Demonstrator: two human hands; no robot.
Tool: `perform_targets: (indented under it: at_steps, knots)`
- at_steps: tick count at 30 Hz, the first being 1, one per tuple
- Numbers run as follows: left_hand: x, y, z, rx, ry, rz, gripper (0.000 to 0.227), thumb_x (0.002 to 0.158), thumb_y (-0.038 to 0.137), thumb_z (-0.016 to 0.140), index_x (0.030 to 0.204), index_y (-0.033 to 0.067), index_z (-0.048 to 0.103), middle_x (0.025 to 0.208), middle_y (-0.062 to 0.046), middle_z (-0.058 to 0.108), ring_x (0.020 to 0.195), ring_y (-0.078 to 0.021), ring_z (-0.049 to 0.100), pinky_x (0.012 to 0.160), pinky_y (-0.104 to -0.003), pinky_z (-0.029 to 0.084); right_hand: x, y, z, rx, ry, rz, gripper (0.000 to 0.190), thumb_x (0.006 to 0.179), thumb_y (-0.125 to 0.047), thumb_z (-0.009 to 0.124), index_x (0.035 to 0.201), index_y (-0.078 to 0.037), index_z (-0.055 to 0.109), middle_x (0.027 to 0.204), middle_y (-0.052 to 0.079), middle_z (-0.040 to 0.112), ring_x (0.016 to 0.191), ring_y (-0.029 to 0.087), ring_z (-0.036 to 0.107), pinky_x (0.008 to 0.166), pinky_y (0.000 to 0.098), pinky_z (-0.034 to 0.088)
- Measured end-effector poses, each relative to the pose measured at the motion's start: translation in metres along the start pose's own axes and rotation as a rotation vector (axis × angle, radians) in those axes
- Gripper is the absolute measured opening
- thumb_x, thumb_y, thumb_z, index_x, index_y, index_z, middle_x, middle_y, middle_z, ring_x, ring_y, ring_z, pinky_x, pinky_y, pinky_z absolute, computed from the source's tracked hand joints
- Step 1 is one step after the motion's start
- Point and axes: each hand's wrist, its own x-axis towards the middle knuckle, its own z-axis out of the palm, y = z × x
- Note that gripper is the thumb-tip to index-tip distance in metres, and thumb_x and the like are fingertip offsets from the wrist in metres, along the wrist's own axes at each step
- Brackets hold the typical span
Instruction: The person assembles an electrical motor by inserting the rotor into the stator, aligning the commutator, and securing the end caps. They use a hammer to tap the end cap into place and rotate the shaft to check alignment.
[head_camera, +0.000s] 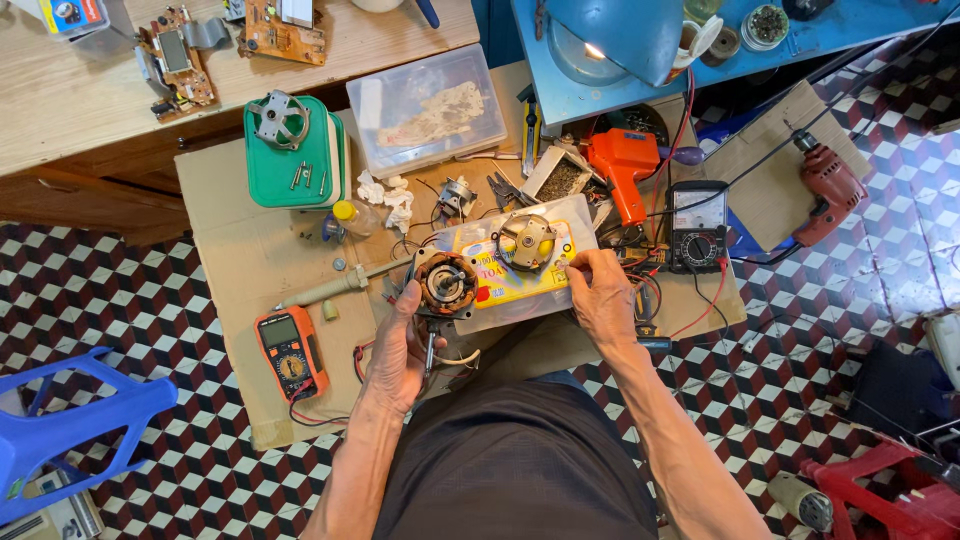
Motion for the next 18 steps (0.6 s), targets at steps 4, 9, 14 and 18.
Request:
perform_targets:
  at_steps: [4, 9, 14, 18]
  knots:
    - [0.002, -0.002, 0.003, 0.008, 0.019, -0.010, 0.059, 0.076, 0.051, 0.082, 0.120, 0.0143, 0.069, 0.100, 0.006, 0.071, 0.086, -0.0062, 0.065, 0.059, -0.026, 0.056, 0.004, 0.002, 0.001, 0.100, -0.083, 0.075, 0.013, 0.094, -0.011, 0.069, 0.101, -0.001, 0.068, 0.094, 0.011, 0.070, 0.079, 0.020, 0.067, 0.074, 0.0325, 0.054]
    - [0.003, -0.003, 0.007, -0.014, -0.023, 0.004, 0.058, 0.077, 0.050, 0.082, 0.120, 0.0129, 0.069, 0.101, 0.003, 0.071, 0.087, -0.0074, 0.066, 0.060, -0.026, 0.056, 0.006, 0.005, -0.001, 0.309, -0.134, 0.214, 0.017, 0.094, -0.013, 0.070, 0.105, -0.001, 0.071, 0.091, 0.006, 0.072, 0.081, 0.010, 0.065, 0.075, 0.0250, 0.054]
    - [0.003, -0.006, 0.005, -0.006, -0.044, 0.011, 0.059, 0.078, 0.050, 0.082, 0.120, 0.0115, 0.068, 0.100, 0.002, 0.071, 0.089, -0.0074, 0.067, 0.060, -0.025, 0.056, 0.010, 0.008, -0.005, 0.375, -0.153, 0.322, 0.019, 0.093, -0.015, 0.071, 0.106, 0.000, 0.072, 0.087, 0.003, 0.073, 0.077, 0.007, 0.063, 0.070, 0.0234, 0.052]
    - [0.003, -0.008, 0.002, -0.006, -0.035, 0.011, 0.059, 0.079, 0.050, 0.083, 0.120, 0.0094, 0.069, 0.098, 0.001, 0.071, 0.086, -0.0088, 0.066, 0.061, -0.027, 0.058, 0.008, 0.011, -0.007, 0.260, -0.174, 0.342, 0.023, 0.097, -0.016, 0.068, 0.112, -0.001, 0.074, 0.084, 0.007, 0.072, 0.073, 0.010, 0.063, 0.067, 0.0254, 0.052]
